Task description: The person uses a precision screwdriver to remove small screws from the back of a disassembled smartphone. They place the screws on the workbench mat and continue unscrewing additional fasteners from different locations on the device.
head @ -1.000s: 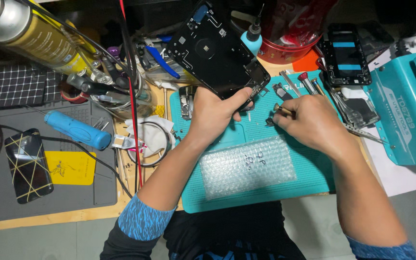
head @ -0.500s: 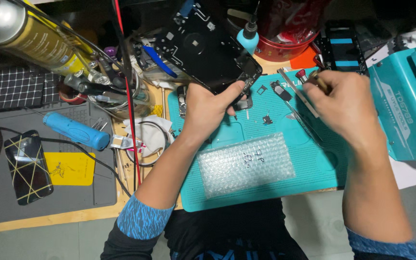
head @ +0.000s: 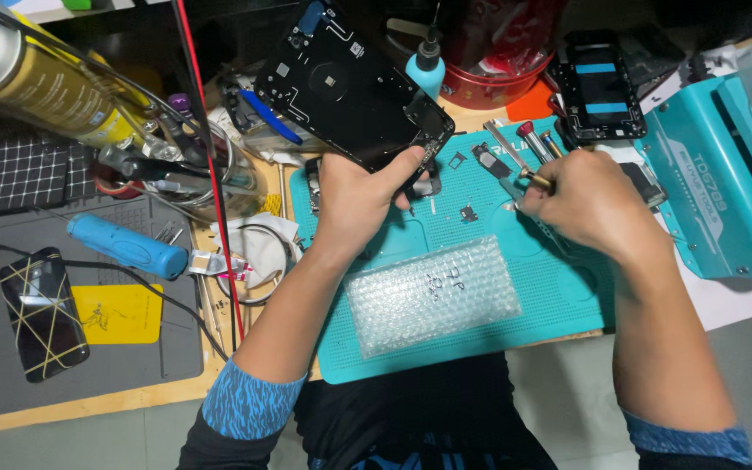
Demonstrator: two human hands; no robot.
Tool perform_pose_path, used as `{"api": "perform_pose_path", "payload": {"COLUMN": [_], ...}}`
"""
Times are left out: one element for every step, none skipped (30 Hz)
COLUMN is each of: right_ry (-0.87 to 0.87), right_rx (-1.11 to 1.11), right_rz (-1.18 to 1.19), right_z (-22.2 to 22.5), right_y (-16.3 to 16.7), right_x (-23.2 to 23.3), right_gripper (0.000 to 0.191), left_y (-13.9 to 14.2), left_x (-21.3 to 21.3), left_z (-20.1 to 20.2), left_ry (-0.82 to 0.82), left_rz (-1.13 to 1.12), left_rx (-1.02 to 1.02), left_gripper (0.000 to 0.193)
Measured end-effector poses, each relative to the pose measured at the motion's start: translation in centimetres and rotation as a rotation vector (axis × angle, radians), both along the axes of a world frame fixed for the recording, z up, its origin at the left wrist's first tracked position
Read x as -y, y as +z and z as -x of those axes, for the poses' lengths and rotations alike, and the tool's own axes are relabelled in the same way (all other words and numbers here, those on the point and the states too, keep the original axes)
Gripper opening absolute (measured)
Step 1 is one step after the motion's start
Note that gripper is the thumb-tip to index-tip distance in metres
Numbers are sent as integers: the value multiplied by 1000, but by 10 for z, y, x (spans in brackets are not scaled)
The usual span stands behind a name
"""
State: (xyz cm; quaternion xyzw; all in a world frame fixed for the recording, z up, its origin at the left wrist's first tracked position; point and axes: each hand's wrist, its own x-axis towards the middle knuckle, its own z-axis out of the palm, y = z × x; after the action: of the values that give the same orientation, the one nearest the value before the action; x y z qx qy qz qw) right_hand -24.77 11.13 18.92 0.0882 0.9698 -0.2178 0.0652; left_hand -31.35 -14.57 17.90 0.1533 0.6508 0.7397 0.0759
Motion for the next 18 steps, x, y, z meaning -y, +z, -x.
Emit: {"api": "perform_pose_path", "payload": {"right_ry": [10,19,9,-1,-11,-58,-105,-152,-159,-166,-172,-102,-31,40,46,53,59,73], "right_rx": [-19,-38,-70,-101,-132,-99,-67,-37,-21,-4,14,-27,-70,-113,-83,-55,-27,-35], "right_rz": [2,3,70,137,204,139,74,9,-18,-45,-71,-62,-53,-44,-27,-9,9,-12], "right_z": [-2,-4,-7,-10,-13,-16,-19,-21,-23,-25,-26,-27,-26,-24,-22,-18,-15,-13], "right_y": [-1,0,2,7,10,12,16,19,21,22,22,21,19,16,12,7,2,-2], "right_x": [-6,-11,-19,-27,-33,-37,-41,-44,-46,-47,-48,-47,-45,-43,-40,-34,-29,-24], "right_gripper": [21,22,21,21,21,21,22,23,23,24,24,22,21,20,20,20,20,21], "left_y": [-1,-1,-1,-2,-2,-2,-3,-3,-4,-5,-6,-6,-7,-7,-8,-8,-8,-8], "left_x": [-1,-3,-4,-6,-7,-8,-9,-11,-13,-14,-16,-18,-20,-23,-27,-32,-37,-40], "left_z": [-2,-3,-3,-4,-5,-6,-6,-6,-7,-8,-9,-11,-12,-14,-16,-18,-20,-22], "left_ry": [-5,-10,-9,-7,-6,-4,-1,1,3,5,8,1,-5,-11,-16,-21,-27,-31], "left_rz": [0,0,-6,-12,-18,-7,4,15,8,2,-3,0,3,6,13,20,27,69], "left_rx": [-6,-12,-5,4,14,16,18,18,19,21,23,30,36,42,46,49,52,48], "left_gripper": [11,11,10,10,10,10,10,10,11,11,12,12,12,12,12,13,13,13]}}
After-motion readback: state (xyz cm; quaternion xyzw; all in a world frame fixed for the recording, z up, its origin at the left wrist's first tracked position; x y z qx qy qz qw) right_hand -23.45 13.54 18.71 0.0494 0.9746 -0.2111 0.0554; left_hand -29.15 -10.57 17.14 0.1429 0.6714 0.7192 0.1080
